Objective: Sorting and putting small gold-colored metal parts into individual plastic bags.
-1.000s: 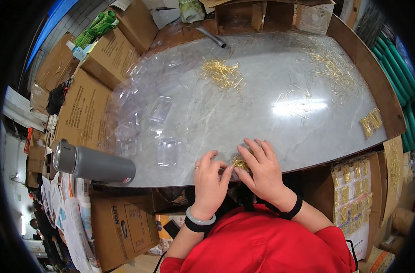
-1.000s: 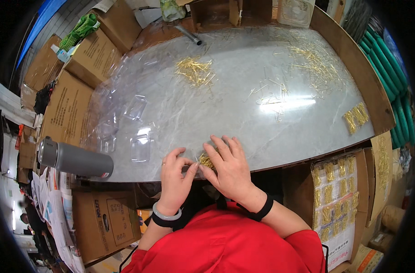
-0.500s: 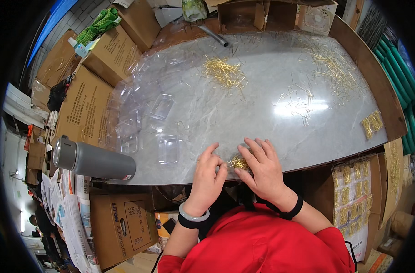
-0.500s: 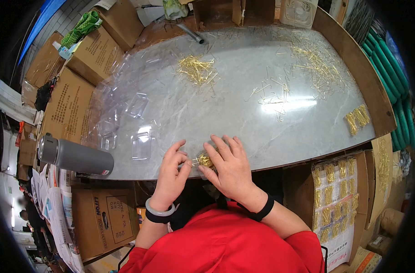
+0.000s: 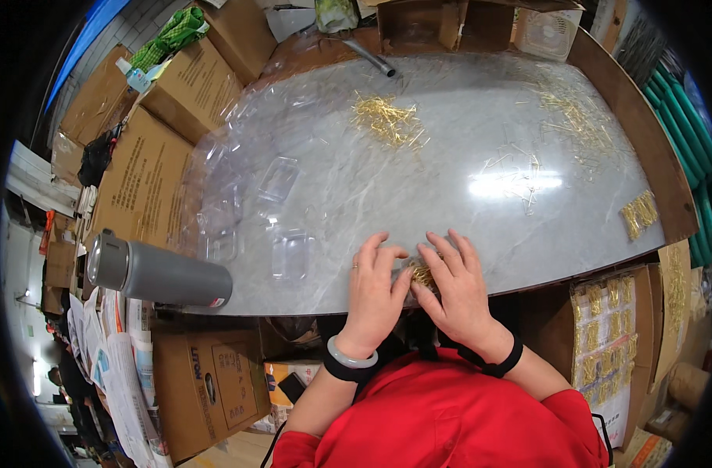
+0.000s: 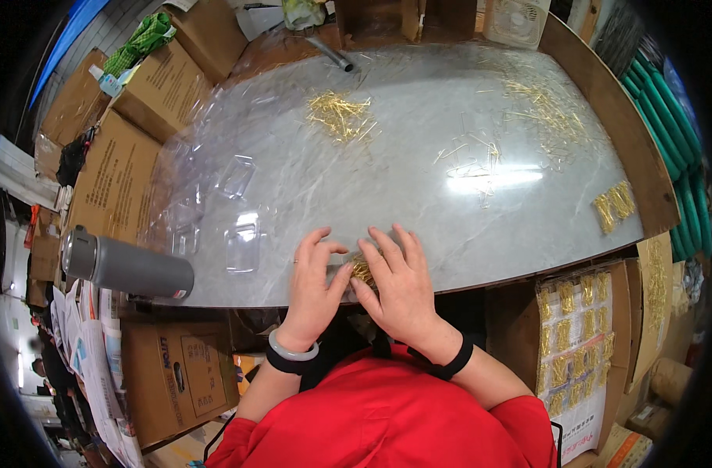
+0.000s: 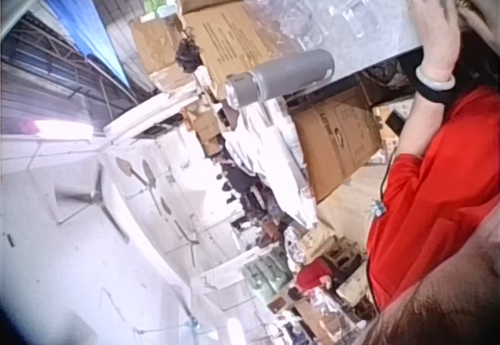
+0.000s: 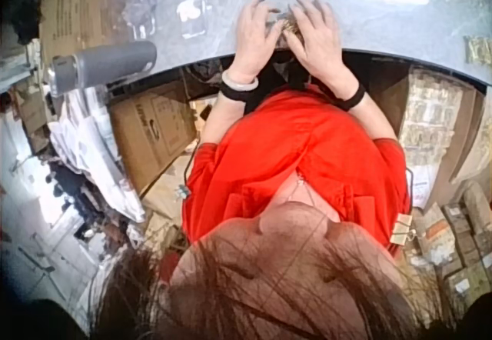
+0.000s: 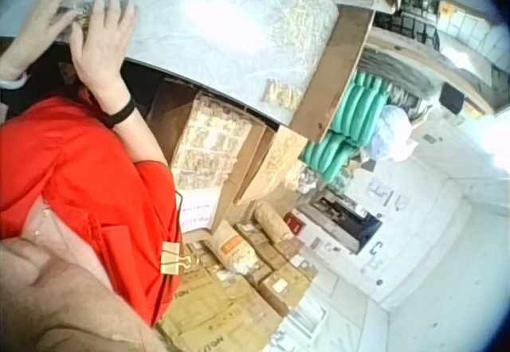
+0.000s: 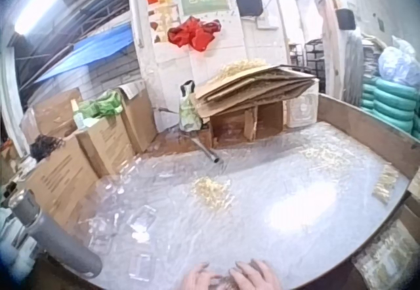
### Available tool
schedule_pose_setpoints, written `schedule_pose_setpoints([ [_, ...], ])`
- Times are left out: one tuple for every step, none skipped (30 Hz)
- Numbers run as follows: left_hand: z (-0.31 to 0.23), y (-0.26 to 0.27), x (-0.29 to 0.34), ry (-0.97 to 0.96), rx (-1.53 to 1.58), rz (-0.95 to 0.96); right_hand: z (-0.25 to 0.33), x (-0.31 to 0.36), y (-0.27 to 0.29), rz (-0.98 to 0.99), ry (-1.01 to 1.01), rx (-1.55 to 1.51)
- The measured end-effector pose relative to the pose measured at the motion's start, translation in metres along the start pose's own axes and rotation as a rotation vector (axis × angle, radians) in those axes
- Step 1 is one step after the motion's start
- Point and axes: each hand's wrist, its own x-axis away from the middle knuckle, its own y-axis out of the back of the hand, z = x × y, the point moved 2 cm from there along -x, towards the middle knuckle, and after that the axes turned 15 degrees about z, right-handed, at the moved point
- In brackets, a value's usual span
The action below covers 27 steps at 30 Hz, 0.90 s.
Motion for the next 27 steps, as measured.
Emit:
schedule_pose_setpoints([
  [-0.003,-0.001,0.0,-0.019,-0.075,0.022,0.0,0.0,0.0,0.005,-0.012,-0.03],
  [-0.001,-0.003,0.001,-0.017,-0.073,0.02,0.0,0.001,0.001,0.008,-0.011,-0.029],
  [0.002,-0.006,0.001,-0.028,-0.054,0.047,-0.001,0.0,0.001,0.005,-0.028,-0.102],
  [0.005,-0.008,0.001,-0.039,-0.035,0.074,-0.002,0.0,0.002,0.002,-0.045,-0.176],
  [0.006,-0.008,0.002,-0.042,-0.033,0.071,-0.004,0.0,0.001,0.022,-0.04,-0.168],
  [0.007,-0.007,0.004,-0.06,-0.007,0.069,-0.005,0.001,0.002,0.022,-0.041,-0.164],
  [0.009,-0.007,0.006,-0.078,0.019,0.066,-0.005,0.002,0.002,0.061,-0.021,-0.062],
  [0.011,-0.005,0.008,-0.08,0.023,0.065,-0.004,0.002,0.002,0.099,-0.002,0.04],
  [0.014,-0.003,0.01,-0.095,0.036,0.075,-0.002,0.003,0.004,0.101,-0.002,0.045],
  [0.015,-0.002,0.012,-0.11,0.048,0.083,0.001,0.004,0.008,0.1,-0.009,0.112],
  [0.016,-0.003,0.014,-0.111,0.052,0.081,0.004,0.004,0.011,0.1,-0.015,0.178],
  [0.017,-0.004,0.015,-0.101,0.158,0.043,0.008,0.004,0.014,0.102,-0.013,0.182],
  [0.019,-0.003,0.016,-0.091,0.263,0.004,0.014,0.004,0.015,0.092,-0.032,0.143],
  [0.02,-0.003,0.016,-0.092,0.266,0.001,0.018,0.003,0.015,0.083,-0.051,0.104],
  [0.021,-0.003,0.016,-0.089,0.315,0.012,0.02,0.003,0.012,0.103,-0.072,0.127],
  [0.021,-0.003,0.016,-0.088,0.365,0.024,0.017,0.003,0.007,0.104,-0.076,0.133],
  [0.02,-0.003,0.017,-0.092,0.37,0.025,0.012,0.003,0.0,0.081,-0.064,0.147],
  [0.019,-0.002,0.017,-0.107,0.351,0.012,0.011,0.0,-0.003,0.059,-0.047,0.159],
  [0.018,-0.002,0.017,-0.123,0.332,-0.002,0.01,-0.001,0.0,0.037,-0.037,0.16],
  [0.018,-0.002,0.018,-0.127,0.335,-0.004,0.012,-0.001,0.006,0.036,-0.037,0.165],
  [0.021,-0.003,0.02,-0.109,0.379,-0.016,0.016,0.0,0.014,-0.003,-0.038,0.151],
  [0.023,-0.004,0.021,-0.091,0.423,-0.028,0.019,0.0,0.021,-0.042,-0.039,0.137],
  [0.025,-0.003,0.021,-0.089,0.425,-0.033,0.022,-0.001,0.024,-0.098,-0.01,0.166],
  [0.024,-0.004,0.022,-0.095,0.382,-0.037,0.017,0.0,0.02,-0.093,-0.01,0.169],
  [0.021,-0.004,0.02,-0.111,0.343,-0.039,0.009,0.0,0.013,-0.022,-0.063,0.219],
  [0.018,-0.004,0.019,-0.12,0.352,-0.037,0.005,0.0,0.01,0.049,-0.118,0.268],
  [0.016,-0.004,0.021,-0.138,0.254,-0.032,0.007,0.003,0.01,0.087,-0.14,0.264],
])
